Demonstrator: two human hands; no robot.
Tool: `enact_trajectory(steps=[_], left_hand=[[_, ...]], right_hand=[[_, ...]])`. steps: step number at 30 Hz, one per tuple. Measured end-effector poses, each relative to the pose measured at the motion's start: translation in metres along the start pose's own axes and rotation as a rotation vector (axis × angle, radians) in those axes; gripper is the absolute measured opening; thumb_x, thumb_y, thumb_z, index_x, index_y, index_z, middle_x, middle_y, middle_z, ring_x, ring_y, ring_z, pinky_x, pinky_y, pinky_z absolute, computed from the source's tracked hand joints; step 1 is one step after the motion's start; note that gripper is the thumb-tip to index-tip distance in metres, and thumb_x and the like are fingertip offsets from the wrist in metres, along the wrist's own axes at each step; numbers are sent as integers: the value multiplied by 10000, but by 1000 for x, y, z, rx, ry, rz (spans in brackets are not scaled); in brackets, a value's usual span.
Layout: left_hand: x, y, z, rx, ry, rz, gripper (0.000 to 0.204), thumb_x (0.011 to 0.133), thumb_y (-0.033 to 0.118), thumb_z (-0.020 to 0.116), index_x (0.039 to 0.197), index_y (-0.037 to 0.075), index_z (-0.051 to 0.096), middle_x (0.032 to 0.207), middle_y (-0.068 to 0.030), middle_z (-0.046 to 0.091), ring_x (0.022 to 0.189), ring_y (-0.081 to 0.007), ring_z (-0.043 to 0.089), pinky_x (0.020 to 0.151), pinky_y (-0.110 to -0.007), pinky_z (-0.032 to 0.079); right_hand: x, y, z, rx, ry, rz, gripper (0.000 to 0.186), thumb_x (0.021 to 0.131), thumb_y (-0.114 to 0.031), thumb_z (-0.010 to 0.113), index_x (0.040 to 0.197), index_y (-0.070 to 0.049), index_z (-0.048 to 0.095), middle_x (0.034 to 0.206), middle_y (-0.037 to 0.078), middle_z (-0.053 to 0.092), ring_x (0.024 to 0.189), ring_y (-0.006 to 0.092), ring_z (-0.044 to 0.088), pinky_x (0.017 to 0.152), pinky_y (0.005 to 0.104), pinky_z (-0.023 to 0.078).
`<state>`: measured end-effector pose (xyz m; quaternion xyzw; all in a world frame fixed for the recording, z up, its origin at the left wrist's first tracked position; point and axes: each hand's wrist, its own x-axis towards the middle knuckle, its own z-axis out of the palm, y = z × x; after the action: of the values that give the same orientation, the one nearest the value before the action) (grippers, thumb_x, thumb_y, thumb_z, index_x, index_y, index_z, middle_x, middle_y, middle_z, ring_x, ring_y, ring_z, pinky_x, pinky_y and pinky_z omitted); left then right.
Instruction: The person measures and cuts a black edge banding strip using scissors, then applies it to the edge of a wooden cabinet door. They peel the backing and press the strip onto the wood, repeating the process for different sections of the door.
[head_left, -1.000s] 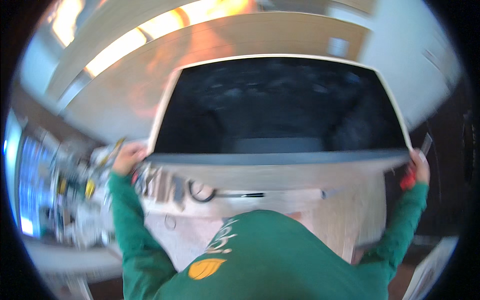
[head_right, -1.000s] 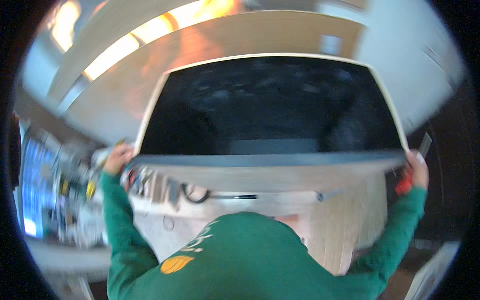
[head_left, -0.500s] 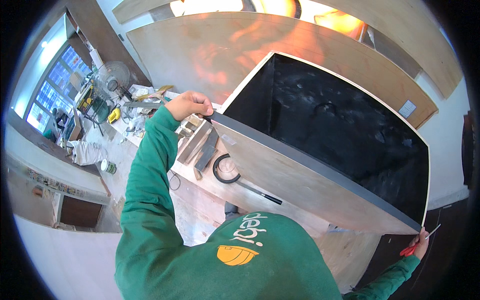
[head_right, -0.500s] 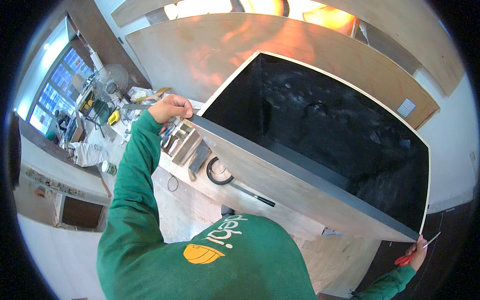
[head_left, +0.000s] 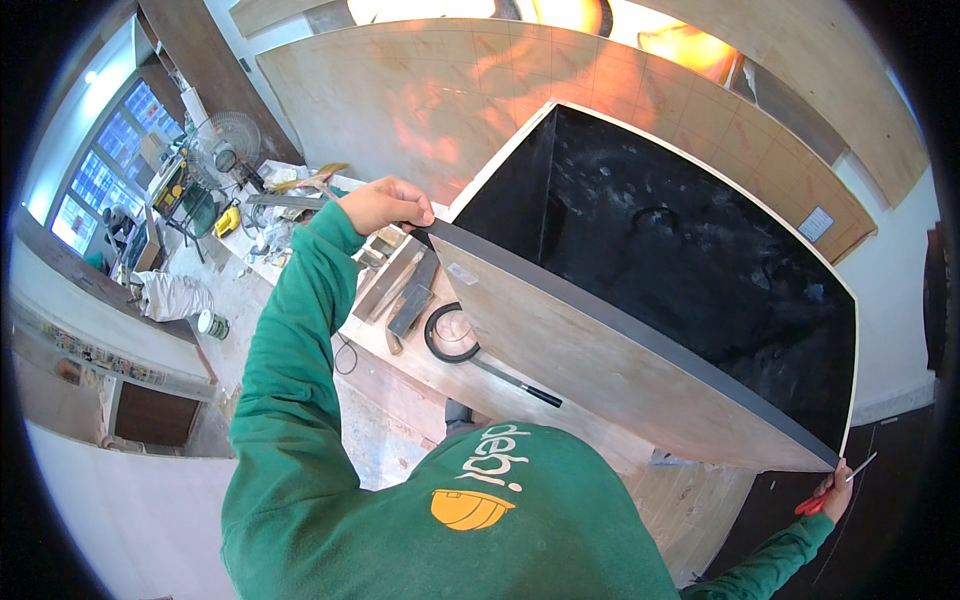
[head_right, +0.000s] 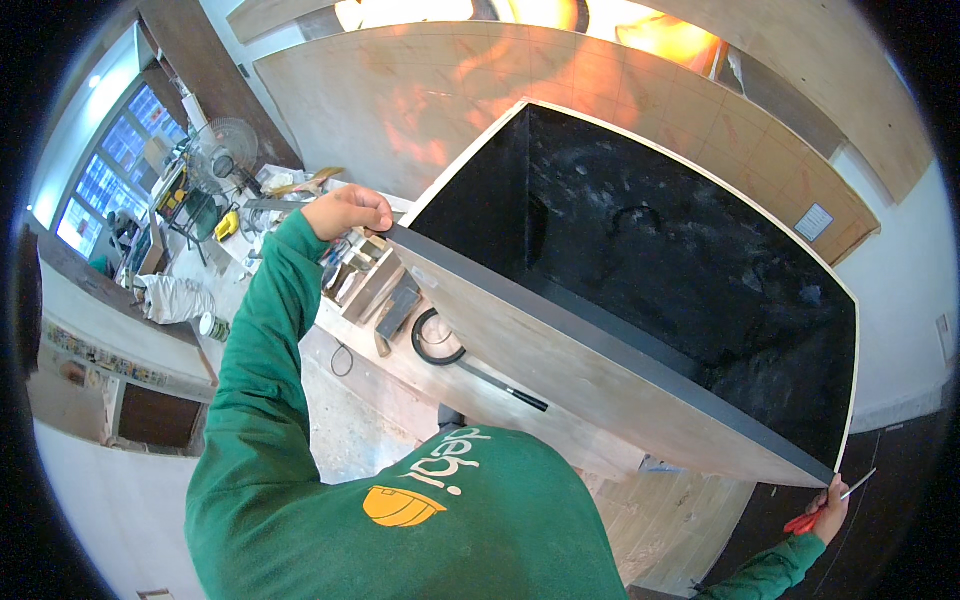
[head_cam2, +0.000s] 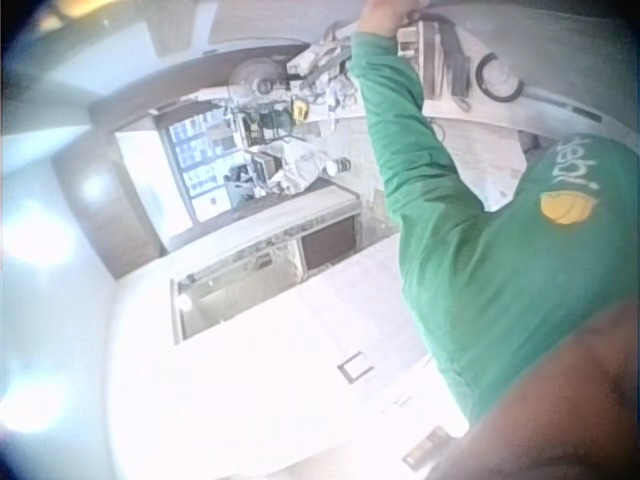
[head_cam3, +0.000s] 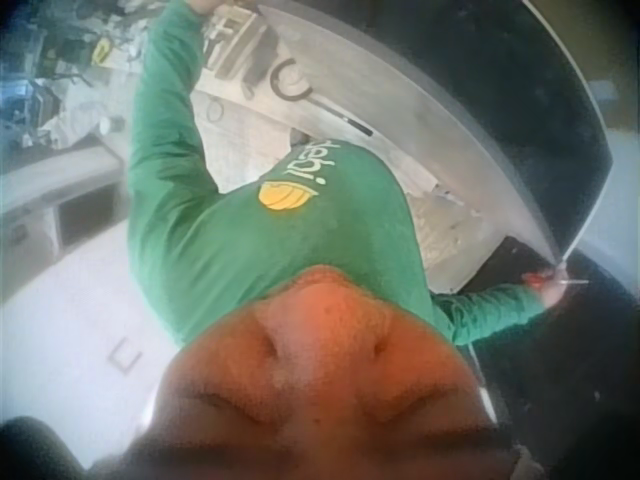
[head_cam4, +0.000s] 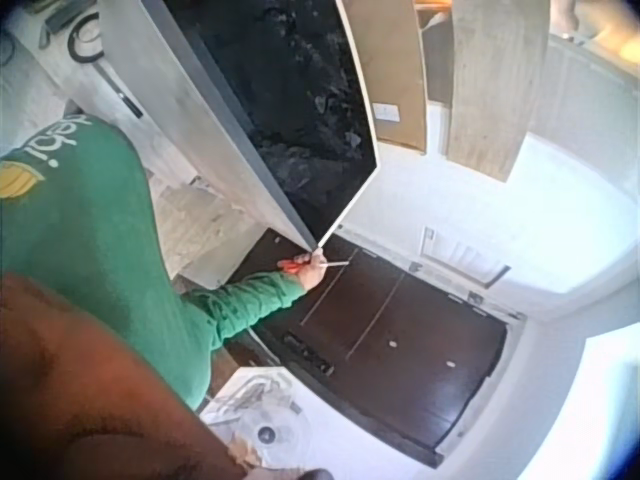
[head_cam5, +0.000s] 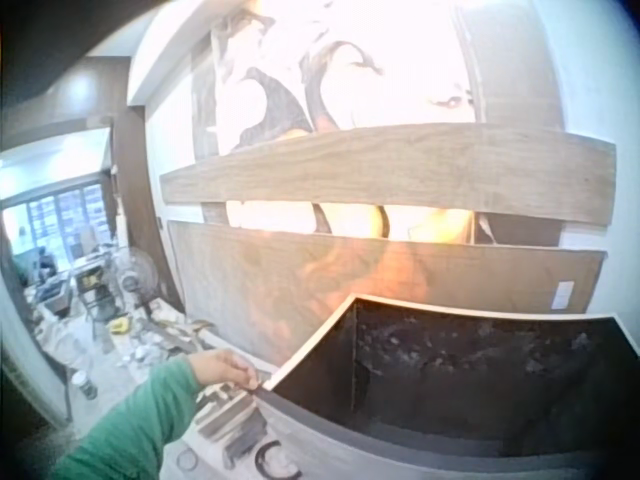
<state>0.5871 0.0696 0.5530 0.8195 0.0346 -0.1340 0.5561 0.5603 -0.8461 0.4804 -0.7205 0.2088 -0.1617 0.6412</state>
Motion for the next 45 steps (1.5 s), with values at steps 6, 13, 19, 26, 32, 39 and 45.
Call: enact_trajectory(steps=[6, 13, 19, 26, 32, 39, 45], left_hand=[[4, -10, -5, 20, 23, -10, 115, 838, 131, 638, 833, 26, 686, 766, 30, 628, 736, -73, 546, 721, -225, 423], [1, -4, -6, 29, 4, -19, 110, 824, 115, 628, 840, 22, 683, 778, 25, 641, 750, -78, 568, 726, -229, 443], [-4, 11, -1, 141, 44, -14, 108, 818, 106, 633, 817, 13, 686, 740, 7, 638, 716, -84, 570, 692, -237, 450], [3, 7, -4, 154, 48, -17, 117, 806, 124, 649, 787, 14, 686, 714, 3, 633, 682, -86, 564, 650, -236, 446], [8, -7, -5, 21, 54, -29, 98, 790, 112, 649, 786, 19, 680, 711, 1, 629, 668, -89, 559, 646, -237, 442], [8, -7, -4, -9, 50, -37, 110, 806, 126, 641, 784, 24, 677, 714, 1, 626, 671, -93, 555, 663, -245, 443], [-4, 1, 3, 156, 124, -40, 179, 823, 210, 661, 841, 42, 719, 747, -8, 656, 711, -106, 578, 698, -257, 465]], right_hand=[[-6, 0, 10, 10, 45, -37, 336, 939, -395, 639, 771, -155, 475, 539, -42, 397, 361, 76, 366, 333, 236, 286], [-7, 0, 12, 7, 41, -43, 340, 936, -395, 644, 773, -147, 478, 537, -39, 390, 361, 77, 355, 332, 234, 285], [-14, -7, 21, 45, 51, -50, 321, 949, -332, 638, 754, -142, 467, 536, -30, 400, 374, 76, 355, 345, 229, 281], [-18, -7, 24, 39, 81, -67, 336, 945, -349, 641, 748, -146, 460, 528, -33, 380, 372, 78, 342, 351, 231, 286], [-21, -9, 30, 34, 74, -76, 336, 948, -357, 633, 761, -135, 464, 527, -30, 382, 371, 78, 344, 352, 231, 291], [-17, -1, 25, 68, 53, -86, 318, 952, -351, 628, 784, -127, 478, 522, -27, 380, 364, 80, 337, 344, 234, 287], [-17, -5, 30, 171, -62, 44, 330, 903, -383, 650, 1056, -91, 620, 820, 45, 609, 713, 164, 595, 601, 313, 475]])
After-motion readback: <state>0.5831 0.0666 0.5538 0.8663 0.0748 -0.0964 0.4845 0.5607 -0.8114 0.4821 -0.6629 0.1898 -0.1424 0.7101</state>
